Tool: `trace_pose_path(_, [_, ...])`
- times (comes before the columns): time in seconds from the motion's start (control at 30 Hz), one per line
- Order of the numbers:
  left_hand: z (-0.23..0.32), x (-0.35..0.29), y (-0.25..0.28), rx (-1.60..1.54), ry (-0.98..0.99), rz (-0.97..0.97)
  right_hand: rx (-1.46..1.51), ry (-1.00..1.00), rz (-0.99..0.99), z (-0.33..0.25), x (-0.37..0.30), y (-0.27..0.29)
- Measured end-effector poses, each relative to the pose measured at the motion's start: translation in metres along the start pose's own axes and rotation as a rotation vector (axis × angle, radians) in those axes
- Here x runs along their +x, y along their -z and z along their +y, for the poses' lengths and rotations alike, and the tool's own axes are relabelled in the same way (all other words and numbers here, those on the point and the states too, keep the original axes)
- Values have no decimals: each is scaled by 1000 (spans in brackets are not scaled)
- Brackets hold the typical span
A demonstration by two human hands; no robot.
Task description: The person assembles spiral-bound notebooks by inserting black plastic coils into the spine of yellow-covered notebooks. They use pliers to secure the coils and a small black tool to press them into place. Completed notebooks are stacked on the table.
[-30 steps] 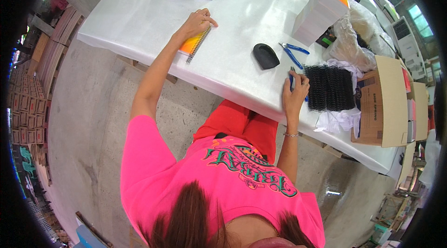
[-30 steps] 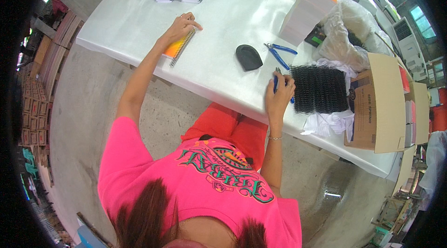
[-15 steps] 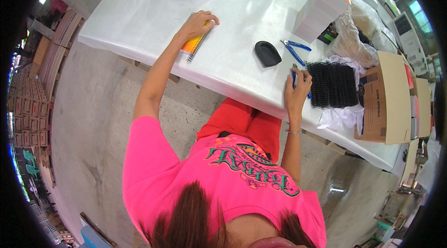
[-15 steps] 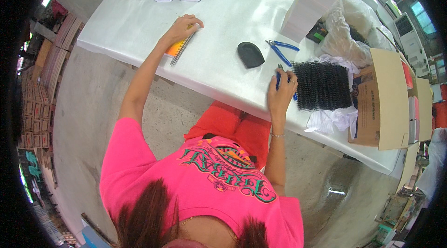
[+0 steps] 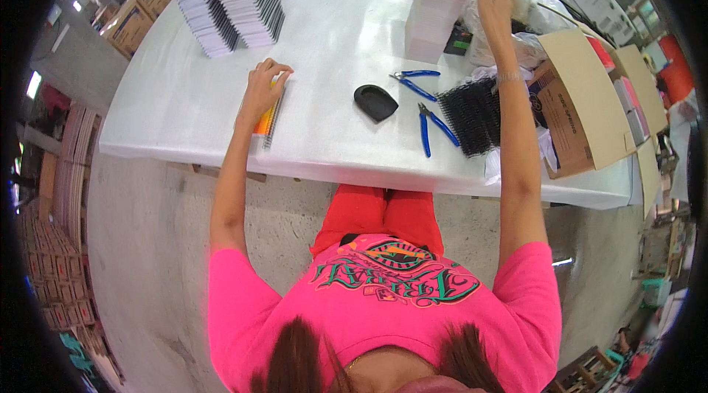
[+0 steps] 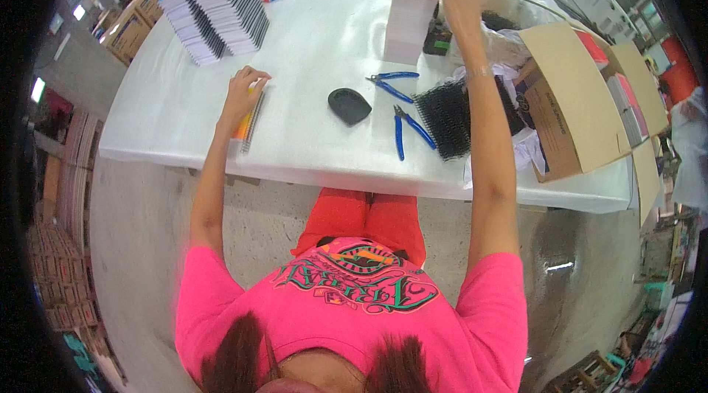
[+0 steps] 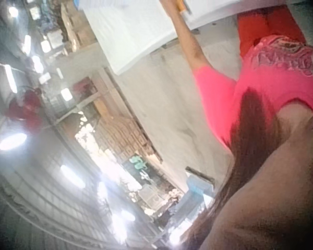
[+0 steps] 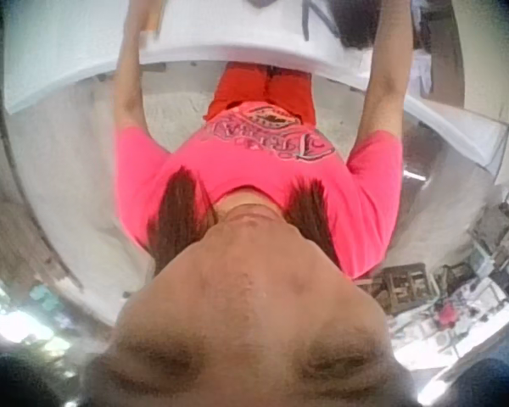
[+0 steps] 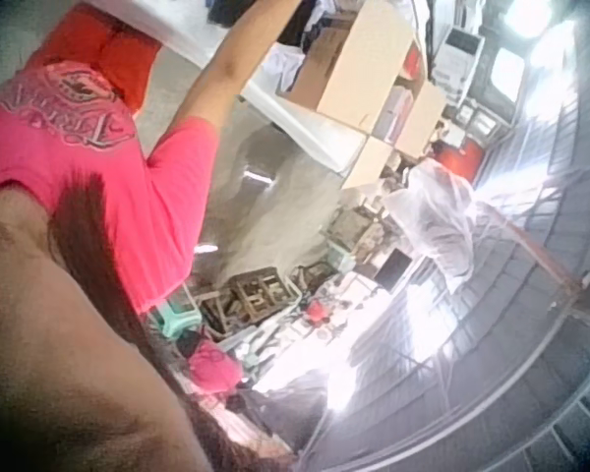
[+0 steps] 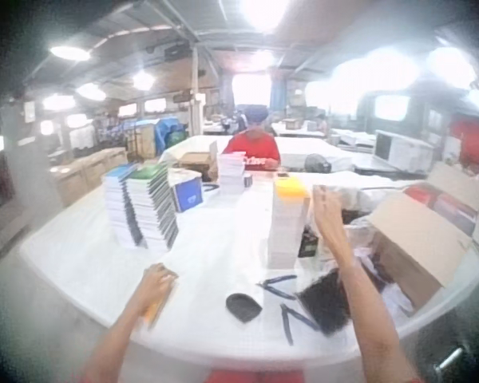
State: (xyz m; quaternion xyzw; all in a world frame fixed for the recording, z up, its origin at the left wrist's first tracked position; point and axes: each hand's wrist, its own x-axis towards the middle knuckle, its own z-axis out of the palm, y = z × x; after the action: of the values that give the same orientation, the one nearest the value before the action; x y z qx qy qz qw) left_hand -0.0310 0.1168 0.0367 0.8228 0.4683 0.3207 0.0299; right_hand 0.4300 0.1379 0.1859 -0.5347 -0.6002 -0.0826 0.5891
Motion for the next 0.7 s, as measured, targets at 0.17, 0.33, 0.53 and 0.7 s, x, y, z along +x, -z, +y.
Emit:
trace_pose_path(0.17, [56,-13,19,-145,1,80,-37,-422,-483,25,45,-19])
trace_pose_path(0.33, [102,-35,21,-396,42,78,130,-439,-449,36,49,-24])
trace_pose_path(0.53, [166,-27,40,-438,-19,80,-138,48,46,-5,28,-19])
trace_pose_path(0.7, [213,-26,68,-331,-170,251,122,35,-289,-93,-80,20])
